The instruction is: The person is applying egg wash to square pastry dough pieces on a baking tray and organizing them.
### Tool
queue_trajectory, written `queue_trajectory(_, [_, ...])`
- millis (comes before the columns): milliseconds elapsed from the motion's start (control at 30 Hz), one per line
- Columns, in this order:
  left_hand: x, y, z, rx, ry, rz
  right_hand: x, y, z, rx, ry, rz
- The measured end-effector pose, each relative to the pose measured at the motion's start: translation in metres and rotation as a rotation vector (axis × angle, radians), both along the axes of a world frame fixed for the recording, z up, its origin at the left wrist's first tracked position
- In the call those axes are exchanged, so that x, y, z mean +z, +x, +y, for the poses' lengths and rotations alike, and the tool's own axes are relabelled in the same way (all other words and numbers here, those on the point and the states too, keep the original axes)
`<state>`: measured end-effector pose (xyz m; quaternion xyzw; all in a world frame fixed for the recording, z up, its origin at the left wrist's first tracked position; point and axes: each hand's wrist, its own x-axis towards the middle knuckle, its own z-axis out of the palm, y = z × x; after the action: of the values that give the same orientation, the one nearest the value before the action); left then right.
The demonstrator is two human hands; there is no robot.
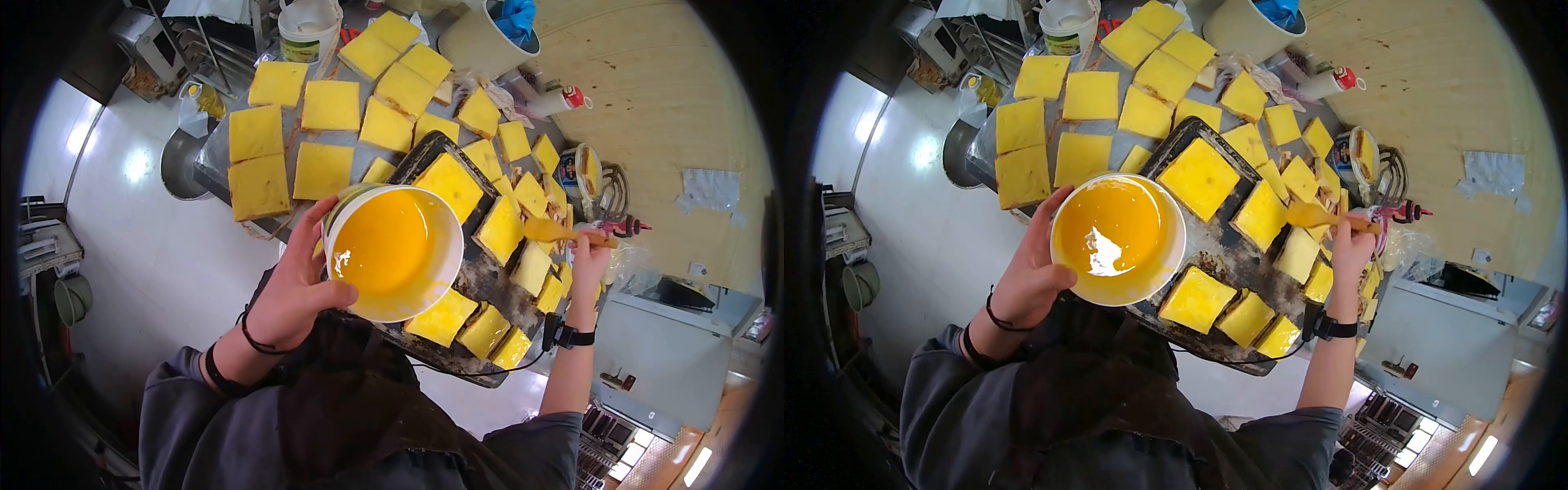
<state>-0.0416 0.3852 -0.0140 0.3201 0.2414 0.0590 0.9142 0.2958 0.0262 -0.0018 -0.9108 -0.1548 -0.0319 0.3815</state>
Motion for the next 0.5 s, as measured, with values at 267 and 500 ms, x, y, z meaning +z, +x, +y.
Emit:
queue_trajectory(267, [0.002, -0.002, 0.001, -0.019, 0.031, 0.000, -0.020, 0.008, 0.016, 0.009, -0.050, 0.050])
queue_trajectory(500, [0.001, -0.006, 0.001, -0.029, 0.034, -0.001, 0.014, -0.058, 0.044, 0.514, -0.494, -0.432])
